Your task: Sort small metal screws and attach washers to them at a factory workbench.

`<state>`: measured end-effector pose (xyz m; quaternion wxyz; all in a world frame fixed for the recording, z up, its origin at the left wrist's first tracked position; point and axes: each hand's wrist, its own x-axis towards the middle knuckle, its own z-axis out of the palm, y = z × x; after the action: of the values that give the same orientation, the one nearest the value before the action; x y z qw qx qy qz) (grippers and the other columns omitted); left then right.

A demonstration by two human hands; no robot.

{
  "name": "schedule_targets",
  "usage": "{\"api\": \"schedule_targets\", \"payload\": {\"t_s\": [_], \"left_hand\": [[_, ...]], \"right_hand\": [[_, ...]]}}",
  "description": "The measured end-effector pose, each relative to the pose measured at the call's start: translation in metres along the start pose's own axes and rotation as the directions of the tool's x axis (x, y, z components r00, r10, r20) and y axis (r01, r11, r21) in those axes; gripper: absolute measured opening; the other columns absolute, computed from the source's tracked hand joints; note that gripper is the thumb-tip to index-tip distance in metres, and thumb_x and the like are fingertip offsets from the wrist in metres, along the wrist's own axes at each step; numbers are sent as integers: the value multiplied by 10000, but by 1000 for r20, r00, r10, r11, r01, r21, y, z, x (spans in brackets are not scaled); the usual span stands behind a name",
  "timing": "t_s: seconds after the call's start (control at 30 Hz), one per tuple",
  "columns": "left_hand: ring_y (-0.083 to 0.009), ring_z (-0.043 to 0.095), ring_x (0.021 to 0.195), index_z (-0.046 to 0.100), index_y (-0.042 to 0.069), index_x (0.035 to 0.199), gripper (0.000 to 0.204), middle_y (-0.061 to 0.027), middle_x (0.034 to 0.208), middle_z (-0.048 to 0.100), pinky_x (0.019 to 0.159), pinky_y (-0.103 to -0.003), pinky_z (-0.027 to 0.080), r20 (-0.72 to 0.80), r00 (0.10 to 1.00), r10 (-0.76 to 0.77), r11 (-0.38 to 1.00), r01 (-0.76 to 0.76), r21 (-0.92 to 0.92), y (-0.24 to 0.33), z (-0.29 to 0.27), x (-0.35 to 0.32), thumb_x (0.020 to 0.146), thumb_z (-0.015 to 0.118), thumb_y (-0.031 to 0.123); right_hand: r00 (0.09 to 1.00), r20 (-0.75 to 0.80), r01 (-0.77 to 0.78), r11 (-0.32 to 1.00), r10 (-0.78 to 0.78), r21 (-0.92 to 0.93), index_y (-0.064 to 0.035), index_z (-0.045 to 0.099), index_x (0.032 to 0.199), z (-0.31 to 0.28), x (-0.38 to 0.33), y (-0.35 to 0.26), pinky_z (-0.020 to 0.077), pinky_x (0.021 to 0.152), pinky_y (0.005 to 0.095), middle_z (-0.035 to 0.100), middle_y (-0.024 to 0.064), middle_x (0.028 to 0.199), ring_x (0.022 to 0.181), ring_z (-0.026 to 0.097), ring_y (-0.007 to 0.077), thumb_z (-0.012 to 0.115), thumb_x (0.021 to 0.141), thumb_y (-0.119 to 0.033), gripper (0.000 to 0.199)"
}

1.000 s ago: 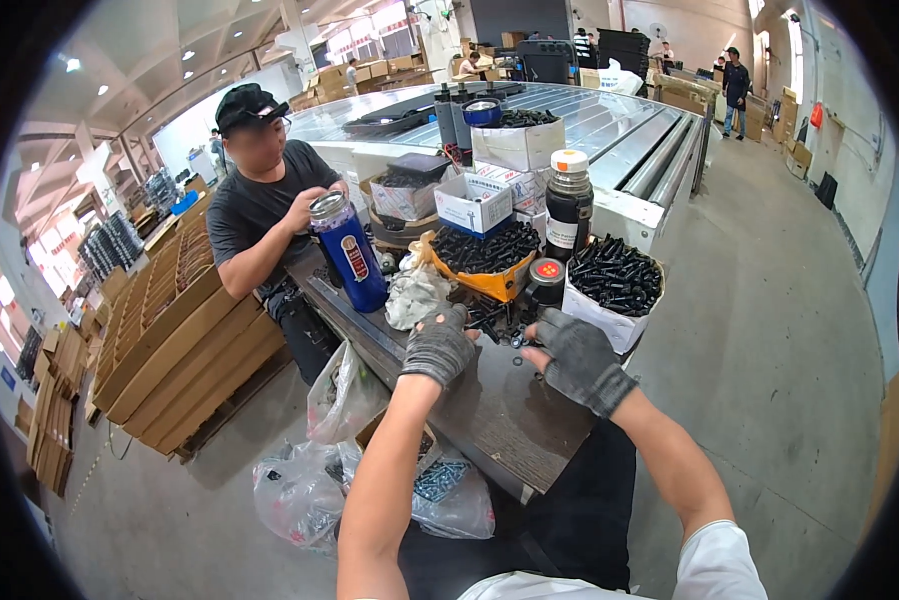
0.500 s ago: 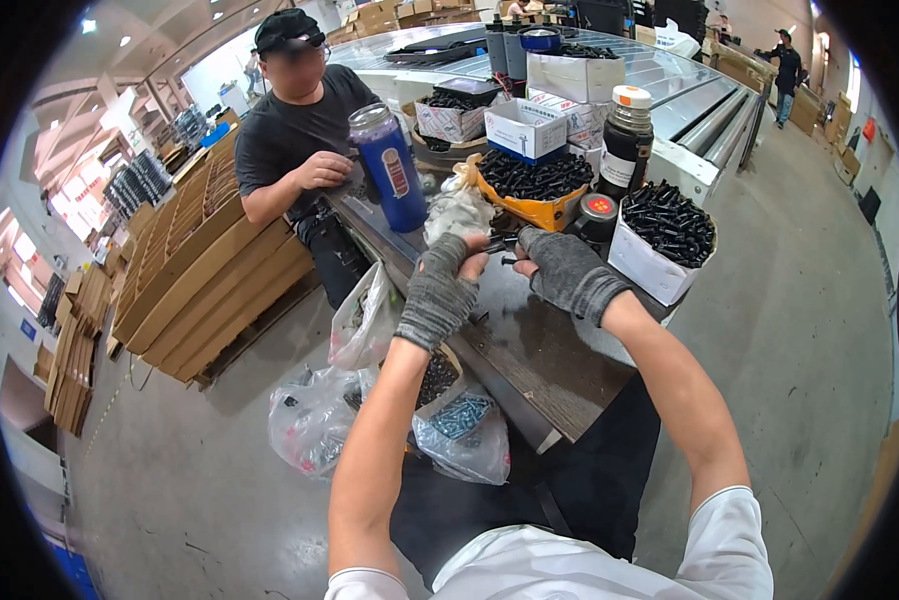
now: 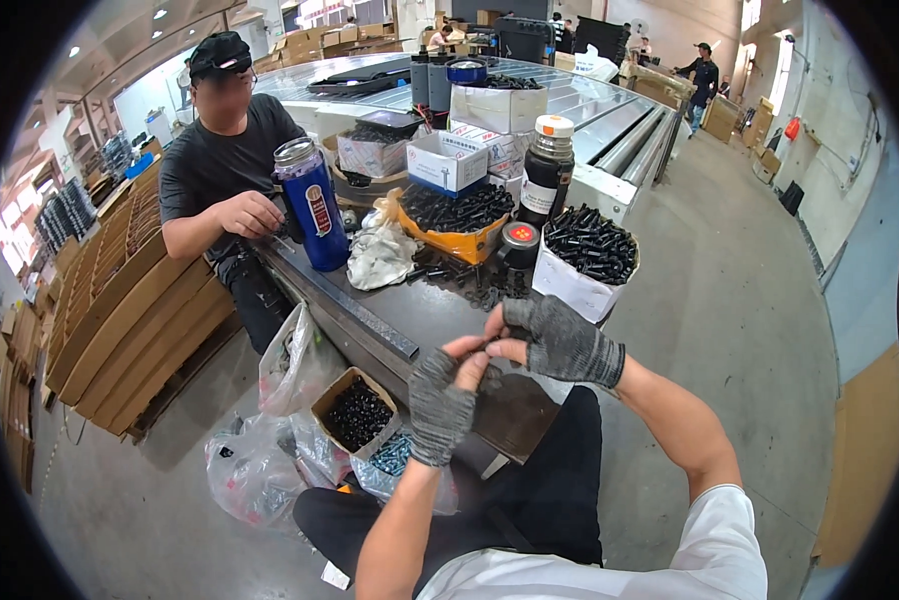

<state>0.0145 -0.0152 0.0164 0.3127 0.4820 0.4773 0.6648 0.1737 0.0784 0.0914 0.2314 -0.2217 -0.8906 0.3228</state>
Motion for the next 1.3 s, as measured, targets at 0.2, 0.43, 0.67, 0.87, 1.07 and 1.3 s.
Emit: {"api": "schedule_targets", "payload": {"t_s": [0.2,0.43,0.67,0.87,1.07,1.3], "left_hand": [[-168,647,814,703,11,1073,171,-89,878,694,749,-311,507,-130,991,34,986,-12,167,-13,-4,-9,921,673,85],[-158,644,725,695,-5,1068,179,-100,818,695,689,-304,512,-117,992,40,981,-17,191,-6,-1,-9,925,669,99],[-262,678,745,688,9,1024,157,-159,857,688,711,-357,521,-74,985,155,943,-125,310,-3,5,-5,915,646,115],[-134,622,712,703,8,1036,157,-79,805,682,667,-290,500,-105,976,191,928,-145,343,-22,1,-10,909,677,97],[-142,624,716,702,-1,1036,157,-78,812,684,675,-295,505,-97,979,177,932,-135,337,-17,5,-10,915,677,96],[-270,687,795,690,-5,1047,177,-150,879,710,755,-362,527,-151,974,167,926,-103,363,-20,5,-9,906,652,96]], "right_hand": [[982,-98,-170,981,161,-91,-36,659,1101,-14,-21,20,512,775,326,646,69,832,802,631,169,715,875,-155,262],[983,-181,-62,859,-36,-508,-91,689,1056,15,-34,42,507,772,404,631,130,920,890,637,309,696,864,-295,280],[964,-254,-65,854,-80,-515,-62,696,930,23,-31,60,502,777,413,607,128,902,901,620,327,687,858,-222,176],[989,-142,-58,823,-28,-565,-72,684,980,28,-25,43,501,764,421,618,114,903,887,622,317,646,892,-216,173],[990,-138,-67,838,-10,-542,-35,673,982,33,-26,49,504,773,431,644,143,942,911,634,322,613,890,-207,204],[933,-92,126,554,-348,-823,-34,639,912,46,-27,56,497,659,423,614,139,847,776,619,315,597,884,-137,115]]}}
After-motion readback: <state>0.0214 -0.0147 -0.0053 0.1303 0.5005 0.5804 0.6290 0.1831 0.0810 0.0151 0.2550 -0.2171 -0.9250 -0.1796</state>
